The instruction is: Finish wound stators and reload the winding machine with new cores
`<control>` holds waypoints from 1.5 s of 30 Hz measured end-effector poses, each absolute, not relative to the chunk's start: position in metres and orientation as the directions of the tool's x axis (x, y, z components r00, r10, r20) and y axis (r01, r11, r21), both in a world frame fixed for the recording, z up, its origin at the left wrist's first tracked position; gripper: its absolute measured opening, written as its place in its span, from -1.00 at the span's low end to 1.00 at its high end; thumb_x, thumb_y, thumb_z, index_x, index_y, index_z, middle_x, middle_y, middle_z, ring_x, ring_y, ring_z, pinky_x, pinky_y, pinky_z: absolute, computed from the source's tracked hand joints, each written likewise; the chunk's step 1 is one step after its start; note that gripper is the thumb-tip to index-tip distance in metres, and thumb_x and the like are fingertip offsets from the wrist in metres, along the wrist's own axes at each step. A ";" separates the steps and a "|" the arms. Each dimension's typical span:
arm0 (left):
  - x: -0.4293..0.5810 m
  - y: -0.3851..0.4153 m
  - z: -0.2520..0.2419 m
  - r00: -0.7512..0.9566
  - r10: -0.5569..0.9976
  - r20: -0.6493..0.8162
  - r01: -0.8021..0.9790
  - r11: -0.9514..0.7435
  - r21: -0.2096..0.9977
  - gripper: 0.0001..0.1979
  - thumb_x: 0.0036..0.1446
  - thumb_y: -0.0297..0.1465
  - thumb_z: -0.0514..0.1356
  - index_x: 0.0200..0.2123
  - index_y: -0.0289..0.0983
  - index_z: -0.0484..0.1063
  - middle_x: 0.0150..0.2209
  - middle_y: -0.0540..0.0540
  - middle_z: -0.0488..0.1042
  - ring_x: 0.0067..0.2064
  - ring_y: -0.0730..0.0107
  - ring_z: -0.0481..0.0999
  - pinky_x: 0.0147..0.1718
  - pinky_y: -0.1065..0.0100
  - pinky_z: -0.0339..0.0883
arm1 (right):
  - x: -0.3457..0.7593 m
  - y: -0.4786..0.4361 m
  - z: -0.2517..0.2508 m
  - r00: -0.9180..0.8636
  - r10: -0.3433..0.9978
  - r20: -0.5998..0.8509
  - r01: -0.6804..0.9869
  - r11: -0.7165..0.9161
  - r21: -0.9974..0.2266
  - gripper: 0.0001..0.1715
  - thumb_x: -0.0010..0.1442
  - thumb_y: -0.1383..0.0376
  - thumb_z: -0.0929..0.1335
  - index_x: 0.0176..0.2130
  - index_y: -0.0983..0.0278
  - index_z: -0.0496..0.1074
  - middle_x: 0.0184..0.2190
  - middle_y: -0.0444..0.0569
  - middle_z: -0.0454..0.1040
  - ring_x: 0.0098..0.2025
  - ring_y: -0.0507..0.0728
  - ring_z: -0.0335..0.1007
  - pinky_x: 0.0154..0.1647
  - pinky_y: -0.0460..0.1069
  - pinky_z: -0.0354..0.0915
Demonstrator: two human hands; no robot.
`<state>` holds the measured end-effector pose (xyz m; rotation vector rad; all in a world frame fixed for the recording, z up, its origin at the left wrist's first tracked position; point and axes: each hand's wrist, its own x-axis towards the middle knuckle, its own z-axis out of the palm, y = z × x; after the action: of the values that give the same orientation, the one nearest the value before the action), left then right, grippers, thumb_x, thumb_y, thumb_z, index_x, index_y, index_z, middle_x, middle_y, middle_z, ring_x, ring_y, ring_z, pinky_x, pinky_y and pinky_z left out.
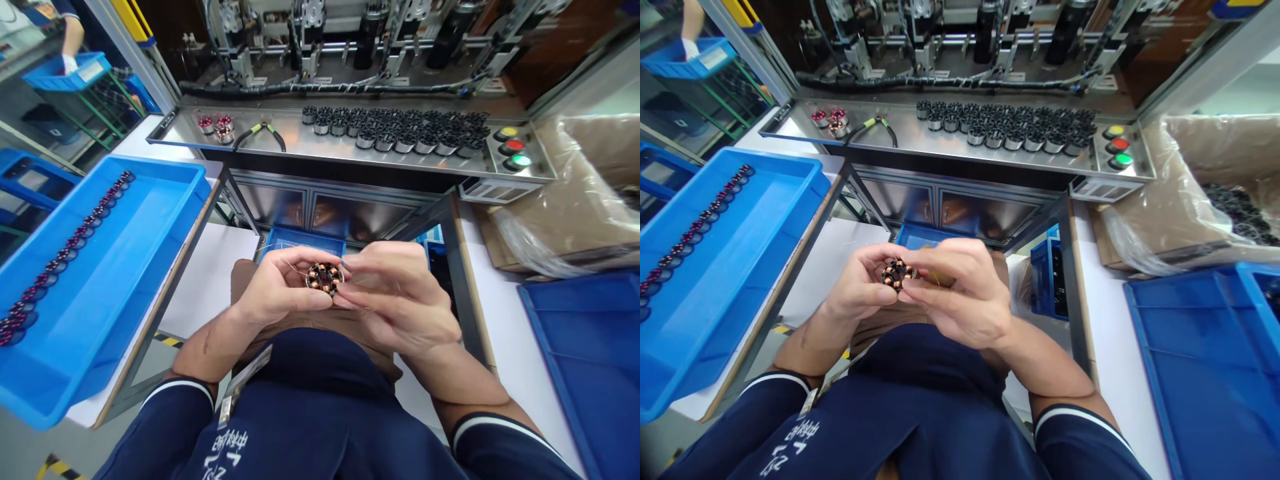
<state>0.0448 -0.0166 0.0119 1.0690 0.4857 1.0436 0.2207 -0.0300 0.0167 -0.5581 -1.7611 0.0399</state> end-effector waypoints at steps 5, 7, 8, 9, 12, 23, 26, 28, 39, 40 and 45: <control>0.047 -0.020 0.011 0.246 0.854 0.458 -0.371 -0.353 0.859 -0.51 -0.09 -0.44 0.52 -0.04 -0.14 0.60 -0.09 -0.06 0.66 -0.12 0.36 0.66 -0.11 0.41 0.57 | 0.214 -0.045 0.008 -0.055 0.382 0.923 0.516 0.802 -0.301 -0.82 0.25 0.40 0.44 -0.14 0.16 0.55 -0.28 -0.06 0.56 -0.21 0.11 0.47 -0.28 0.03 0.53; 0.047 -0.019 0.009 0.178 0.784 0.595 -0.304 -0.531 0.791 -0.44 -0.11 -0.46 0.52 0.02 -0.12 0.57 -0.06 -0.08 0.65 -0.04 0.32 0.64 -0.07 0.38 0.57 | 0.209 -0.047 0.007 -0.016 0.374 0.927 0.541 0.783 -0.307 -0.81 0.25 0.41 0.44 -0.12 0.18 0.54 -0.29 -0.06 0.57 -0.24 0.10 0.48 -0.28 0.01 0.52; 0.047 -0.018 0.008 0.157 0.750 0.643 -0.274 -0.593 0.758 -0.42 -0.10 -0.47 0.52 0.05 -0.13 0.56 -0.05 -0.09 0.65 -0.02 0.31 0.64 -0.06 0.37 0.57 | 0.206 -0.047 0.007 0.001 0.379 0.926 0.545 0.776 -0.318 -0.81 0.25 0.42 0.44 -0.12 0.21 0.54 -0.29 -0.05 0.57 -0.25 0.09 0.49 -0.28 0.01 0.51; 0.047 -0.017 0.007 0.142 0.719 0.680 -0.250 -0.639 0.728 -0.41 -0.08 -0.47 0.51 0.07 -0.13 0.55 -0.05 -0.10 0.64 -0.01 0.31 0.63 -0.06 0.37 0.57 | 0.203 -0.047 0.007 0.014 0.387 0.922 0.543 0.772 -0.332 -0.82 0.26 0.43 0.43 -0.13 0.23 0.53 -0.30 -0.05 0.57 -0.27 0.09 0.50 -0.28 0.02 0.51; 0.047 -0.015 0.005 0.116 0.670 0.734 -0.212 -0.705 0.677 -0.42 -0.03 -0.47 0.49 0.10 -0.13 0.52 -0.03 -0.11 0.63 -0.01 0.32 0.63 -0.09 0.36 0.58 | 0.192 -0.047 0.008 0.102 0.409 0.907 0.483 0.777 -0.405 -0.87 0.26 0.46 0.41 -0.20 0.26 0.53 -0.35 -0.06 0.56 -0.35 0.07 0.49 -0.34 0.02 0.48; 0.047 -0.022 -0.001 0.247 0.871 0.424 -0.331 -0.335 0.882 -0.35 -0.02 -0.23 0.48 0.14 -0.13 0.40 0.06 -0.15 0.54 0.02 0.28 0.61 -0.10 0.40 0.56 | 0.187 -0.035 0.000 0.144 0.519 0.843 0.360 0.766 -0.533 -0.91 0.28 0.43 0.36 -0.26 0.24 0.42 -0.41 -0.08 0.49 -0.35 0.07 0.45 -0.39 -0.01 0.42; 0.037 -0.016 0.001 0.427 0.860 0.280 -0.321 -0.145 0.936 -0.44 0.06 -0.18 0.43 0.09 -0.19 0.42 -0.16 -0.10 0.58 -0.20 0.39 0.63 -0.23 0.46 0.55 | 0.197 -0.031 0.002 0.059 0.522 0.851 0.384 0.775 -0.502 -0.90 0.28 0.44 0.36 -0.26 0.25 0.42 -0.39 -0.06 0.51 -0.35 0.08 0.47 -0.40 -0.02 0.41; 0.033 -0.013 0.001 0.496 0.834 0.243 -0.336 -0.074 0.939 -0.56 0.14 -0.20 0.38 0.03 -0.22 0.44 -0.28 -0.06 0.58 -0.35 0.46 0.61 -0.35 0.48 0.53 | 0.201 -0.029 0.004 0.007 0.526 0.850 0.390 0.782 -0.487 -0.90 0.29 0.45 0.36 -0.26 0.25 0.41 -0.38 -0.05 0.51 -0.35 0.07 0.47 -0.40 -0.03 0.41; 0.033 -0.007 -0.001 0.592 0.778 0.211 -0.486 0.135 0.864 -0.61 0.24 -0.16 0.28 0.09 -0.14 0.47 -0.29 -0.06 0.60 -0.33 0.38 0.65 -0.41 0.46 0.53 | 0.207 -0.031 0.009 0.020 0.549 0.835 0.459 0.737 -0.496 -0.84 0.24 0.50 0.41 -0.27 0.25 0.43 -0.40 -0.10 0.51 -0.36 0.04 0.46 -0.43 -0.07 0.36; 0.032 -0.007 -0.001 0.583 0.778 0.233 -0.495 0.113 0.862 -0.60 0.23 -0.16 0.28 0.10 -0.14 0.47 -0.24 -0.08 0.61 -0.30 0.37 0.65 -0.38 0.45 0.55 | 0.207 -0.031 0.010 0.028 0.560 0.828 0.456 0.730 -0.509 -0.84 0.23 0.50 0.41 -0.28 0.25 0.43 -0.40 -0.10 0.51 -0.37 0.04 0.46 -0.43 -0.07 0.36; 0.029 -0.005 -0.001 0.466 0.804 0.369 -0.503 -0.103 0.858 -0.75 0.26 -0.25 0.28 -0.02 -0.14 0.51 0.11 -0.15 0.49 -0.04 0.32 0.63 -0.09 0.33 0.56 | 0.206 -0.031 0.015 0.065 0.655 0.753 0.383 0.680 -0.625 -0.83 0.23 0.50 0.40 -0.36 0.27 0.45 -0.46 -0.12 0.49 -0.40 0.03 0.45 -0.41 -0.06 0.37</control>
<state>0.0294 -0.0052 -0.0005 1.2480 0.3096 1.1291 0.2057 -0.0313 0.0152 -0.8844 -1.5523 0.2520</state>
